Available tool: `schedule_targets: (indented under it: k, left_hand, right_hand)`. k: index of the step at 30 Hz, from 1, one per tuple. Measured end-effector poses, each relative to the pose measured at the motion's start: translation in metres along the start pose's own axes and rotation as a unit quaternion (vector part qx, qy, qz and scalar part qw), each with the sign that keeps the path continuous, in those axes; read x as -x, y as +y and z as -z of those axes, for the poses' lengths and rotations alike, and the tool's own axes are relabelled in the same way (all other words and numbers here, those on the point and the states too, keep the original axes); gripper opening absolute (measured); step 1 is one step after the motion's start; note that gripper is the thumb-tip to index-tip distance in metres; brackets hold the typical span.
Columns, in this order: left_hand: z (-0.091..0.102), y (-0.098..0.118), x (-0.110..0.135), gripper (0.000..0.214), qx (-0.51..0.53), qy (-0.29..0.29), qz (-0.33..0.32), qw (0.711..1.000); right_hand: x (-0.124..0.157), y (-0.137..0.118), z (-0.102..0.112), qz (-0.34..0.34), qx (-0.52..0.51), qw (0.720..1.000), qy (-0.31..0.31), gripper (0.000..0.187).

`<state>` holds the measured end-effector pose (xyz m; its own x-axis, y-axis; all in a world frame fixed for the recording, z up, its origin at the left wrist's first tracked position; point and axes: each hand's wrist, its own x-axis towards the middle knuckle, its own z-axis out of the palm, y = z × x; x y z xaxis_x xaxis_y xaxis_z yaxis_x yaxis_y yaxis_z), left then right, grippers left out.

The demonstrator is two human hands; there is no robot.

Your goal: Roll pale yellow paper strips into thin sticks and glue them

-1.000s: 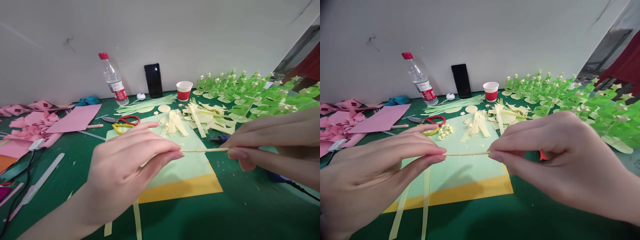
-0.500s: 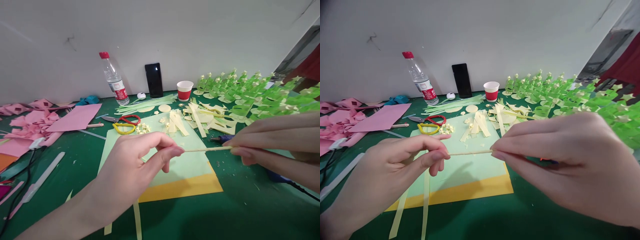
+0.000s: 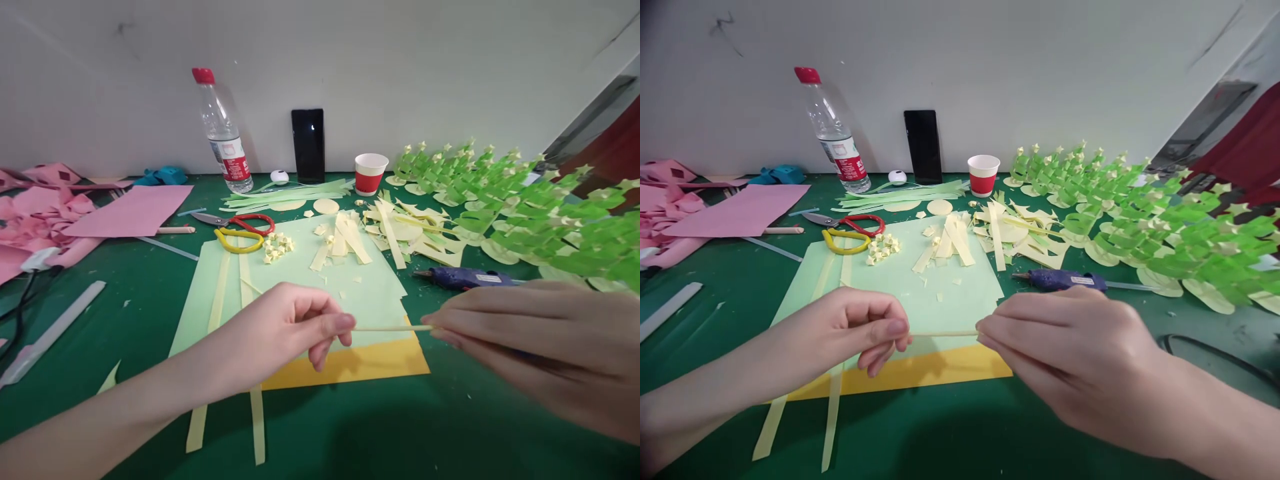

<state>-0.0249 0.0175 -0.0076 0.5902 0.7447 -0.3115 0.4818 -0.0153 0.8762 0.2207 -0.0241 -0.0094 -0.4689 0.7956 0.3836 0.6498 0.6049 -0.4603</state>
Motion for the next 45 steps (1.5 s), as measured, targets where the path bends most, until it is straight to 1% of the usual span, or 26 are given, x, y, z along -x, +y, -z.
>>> schedule_targets:
  k: [1, 2, 3, 5, 6, 7, 8, 10, 11, 13, 15, 17, 19, 22, 26, 30, 33, 35, 39, 45]
  left_hand:
    - [-0.002, -0.005, -0.001, 0.037, -0.007, -0.009, 0.003, 1.000]
    - [-0.003, -0.009, -0.002, 0.039, -0.022, -0.008, 0.001, 1.000]
    - [-0.005, -0.013, -0.003, 0.039, -0.045, 0.010, -0.006, 0.999]
    - [-0.011, -0.018, -0.005, 0.036, -0.070, 0.058, -0.015, 0.996]
    - [-0.015, -0.019, -0.006, 0.031, -0.075, 0.074, -0.021, 0.994]
    - [-0.020, -0.019, -0.007, 0.025, -0.078, 0.079, -0.035, 0.993]
    - [-0.025, -0.020, -0.007, 0.020, -0.082, 0.072, -0.052, 0.993]
    - [-0.036, -0.020, -0.007, 0.017, -0.100, 0.043, -0.129, 0.986]
    - [-0.040, -0.021, -0.007, 0.016, -0.105, 0.039, -0.159, 0.981]
    - [-0.046, -0.022, -0.008, 0.018, -0.106, 0.052, -0.204, 0.972]
    - [-0.047, -0.023, -0.010, 0.017, -0.100, 0.078, -0.211, 0.969]
    - [-0.046, -0.022, -0.012, 0.014, -0.086, 0.086, -0.189, 0.974]
    - [-0.044, -0.021, -0.015, 0.012, -0.065, 0.083, -0.155, 0.982]
    - [-0.044, -0.021, -0.017, 0.011, -0.025, 0.070, -0.111, 0.991]
    - [-0.045, -0.024, -0.018, 0.011, 0.014, 0.051, -0.073, 0.996]
    - [-0.044, -0.024, -0.019, 0.012, 0.054, 0.030, -0.025, 0.998]
    - [-0.043, -0.023, -0.020, 0.014, 0.088, 0.010, 0.005, 0.996]
    - [-0.044, -0.024, -0.021, 0.013, 0.109, 0.004, 0.014, 0.994]
    - [-0.046, -0.027, -0.021, 0.012, 0.151, -0.004, 0.031, 0.988]
    - [-0.046, -0.029, -0.021, 0.017, 0.149, 0.002, 0.006, 0.989]
  right_hand:
    - [-0.001, -0.001, -0.003, 0.033, 0.000, 0.999, -0.022, 0.028]
    - [-0.002, -0.002, -0.005, 0.046, -0.012, 0.998, -0.044, 0.029]
    - [-0.003, -0.002, -0.009, 0.034, -0.038, 0.997, -0.065, 0.029]
    - [-0.003, 0.000, -0.018, -0.048, -0.120, 0.987, -0.094, 0.028]
    - [-0.003, 0.001, -0.024, -0.091, -0.164, 0.976, -0.106, 0.027]
    - [-0.002, 0.003, -0.030, -0.127, -0.202, 0.964, -0.119, 0.027]
    - [-0.001, 0.004, -0.035, -0.155, -0.229, 0.952, -0.132, 0.027]
    - [0.001, 0.006, -0.045, -0.204, -0.279, 0.925, -0.159, 0.025]
    - [0.001, 0.007, -0.048, -0.230, -0.305, 0.909, -0.170, 0.024]
    - [0.001, 0.006, -0.051, -0.272, -0.349, 0.878, -0.184, 0.024]
    - [0.001, 0.004, -0.052, -0.302, -0.381, 0.852, -0.193, 0.025]
    - [0.000, 0.002, -0.050, -0.320, -0.402, 0.835, -0.199, 0.025]
    - [0.001, 0.002, -0.049, -0.330, -0.410, 0.826, -0.201, 0.022]
    - [0.001, 0.002, -0.048, -0.342, -0.404, 0.827, -0.191, 0.015]
    - [-0.001, 0.004, -0.049, -0.348, -0.380, 0.841, -0.163, 0.009]
    - [-0.002, 0.004, -0.050, -0.355, -0.355, 0.852, -0.146, 0.010]
    - [-0.001, 0.003, -0.051, -0.342, -0.339, 0.866, -0.134, 0.011]
    - [-0.001, 0.002, -0.051, -0.335, -0.332, 0.873, -0.125, 0.012]
    - [0.000, 0.002, -0.052, -0.336, -0.335, 0.873, -0.113, 0.019]
    - [0.004, 0.004, -0.054, -0.324, -0.328, 0.882, -0.099, 0.022]
